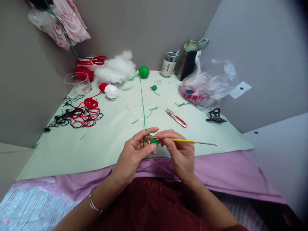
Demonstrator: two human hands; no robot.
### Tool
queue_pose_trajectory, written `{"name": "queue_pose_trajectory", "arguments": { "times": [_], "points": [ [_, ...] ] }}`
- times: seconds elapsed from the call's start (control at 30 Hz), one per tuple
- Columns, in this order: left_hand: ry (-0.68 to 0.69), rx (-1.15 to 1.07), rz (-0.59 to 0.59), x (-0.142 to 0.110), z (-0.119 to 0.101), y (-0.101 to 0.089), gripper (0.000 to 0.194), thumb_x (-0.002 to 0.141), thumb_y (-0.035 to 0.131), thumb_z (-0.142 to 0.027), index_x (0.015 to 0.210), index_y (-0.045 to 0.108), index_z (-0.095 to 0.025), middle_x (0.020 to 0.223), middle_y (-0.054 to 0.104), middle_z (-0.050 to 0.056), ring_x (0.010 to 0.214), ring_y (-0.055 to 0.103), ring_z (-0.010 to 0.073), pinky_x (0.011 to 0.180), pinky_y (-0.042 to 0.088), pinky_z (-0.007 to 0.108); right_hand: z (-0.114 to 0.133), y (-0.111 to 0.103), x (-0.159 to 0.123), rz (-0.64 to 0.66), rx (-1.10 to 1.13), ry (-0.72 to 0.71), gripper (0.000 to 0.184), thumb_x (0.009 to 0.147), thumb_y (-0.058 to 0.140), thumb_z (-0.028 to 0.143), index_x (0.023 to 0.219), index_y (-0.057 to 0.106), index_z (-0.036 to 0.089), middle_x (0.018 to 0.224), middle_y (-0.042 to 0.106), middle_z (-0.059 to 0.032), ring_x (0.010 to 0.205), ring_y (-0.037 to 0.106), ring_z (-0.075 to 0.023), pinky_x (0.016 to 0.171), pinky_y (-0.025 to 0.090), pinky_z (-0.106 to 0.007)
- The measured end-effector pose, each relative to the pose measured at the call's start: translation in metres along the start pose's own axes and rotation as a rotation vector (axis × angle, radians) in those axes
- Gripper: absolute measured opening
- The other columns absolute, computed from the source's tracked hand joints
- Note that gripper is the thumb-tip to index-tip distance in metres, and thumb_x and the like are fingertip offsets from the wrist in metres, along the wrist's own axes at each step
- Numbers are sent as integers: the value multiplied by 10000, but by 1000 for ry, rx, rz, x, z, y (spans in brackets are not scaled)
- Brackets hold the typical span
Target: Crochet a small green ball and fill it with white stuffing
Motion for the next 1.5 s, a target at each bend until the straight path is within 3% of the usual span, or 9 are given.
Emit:
{"name": "queue_pose_trajectory", "arguments": {
  "times": [0.2, 0.33, 0.43, 0.57, 0.73, 0.87, 1.03, 1.17, 1.5],
  "points": [
    [52, 41, 5, -1, -5, -3, 279, 857, 798, -269, 1136, 811, -278, 898, 621, -2, 813, 560, 113, 811, 516, 230, -15, -3, 1, 9, 204, 171, 185, 997, 638, 352, 932, 740, 212, 884, 758, -46, 703, 662, -149, 656, 545, -298],
    [69, 87, 9, -2, -6, -6, 290, 857, 798, -271, 1145, 803, -302, 883, 616, -7, 831, 592, 116, 819, 493, 228, -10, -3, 1, 75, 209, 163, 184, 1031, 582, 313, 949, 714, 215, 889, 751, -37, 720, 672, -144, 686, 558, -299],
    [121, 210, -12, -4, -8, -9, 296, 876, 772, -225, 1157, 796, -318, 854, 611, -17, 794, 572, 98, 761, 454, 202, 6, -2, -1, 141, -3, 29, 186, 1048, 531, 225, 994, 709, 213, 934, 739, -46, 795, 691, -155, 746, 574, -320],
    [235, 377, -136, -6, -11, -10, 322, 841, 768, -123, 1117, 804, -285, 865, 619, -27, 694, 497, 70, 712, 436, 192, 30, 7, -8, 234, -402, -335, 181, 1018, 517, 111, 1076, 667, 194, 940, 745, -76, 875, 697, -186, 769, 574, -337],
    [74, 46, -123, -4, 1, -7, 462, 813, 829, -202, 1264, 746, -261, 843, 620, -27, 648, 478, 55, 674, 460, 175, 34, 14, -22, 196, -742, -629, 259, 955, 628, 85, 1171, 711, 202, 1050, 765, -123, 952, 720, -227, 764, 582, -334],
    [-183, -254, 10, -2, 9, -1, 431, 797, 849, -241, 1218, 771, -181, 678, 494, -76, 499, 277, 6, 623, 488, 169, 25, 2, -17, 73, -464, -424, 299, 968, 604, 84, 1178, 732, 255, 1030, 759, -74, 941, 713, -206, 780, 582, -337],
    [-80, -170, -7, 0, 0, 0, 384, 793, 835, -219, 1175, 793, -228, 881, 604, -31, 513, 366, -10, 617, 506, 167, 4, -1, -5, 5, 48, -61, 208, 1024, 566, 182, 995, 763, 246, 900, 719, -33, 755, 640, -155, 665, 524, -303],
    [-48, -56, -28, 0, 1, -2, 368, 807, 823, -241, 1174, 796, -262, 881, 597, -13, 713, 575, 66, 693, 525, 178, 1, 3, -5, 17, 29, -39, 187, 1013, 599, 186, 998, 777, 244, 935, 723, -33, 817, 644, -152, 724, 521, -301],
    [-30, -43, -40, -3, -8, -4, 293, 772, 831, -251, 1065, 836, -254, 857, 592, -3, 752, 560, 94, 715, 522, 203, 0, -10, -5, -62, 178, 59, 188, 1022, 597, 217, 960, 774, 240, 860, 695, -16, 723, 614, -127, 657, 491, -277]
  ]
}}
Point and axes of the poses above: each hand's wrist, its own x-axis towards the middle knuckle, its own y-axis out of the palm, z = x × y, the point moved 6 cm from there along x, towards the middle knuckle
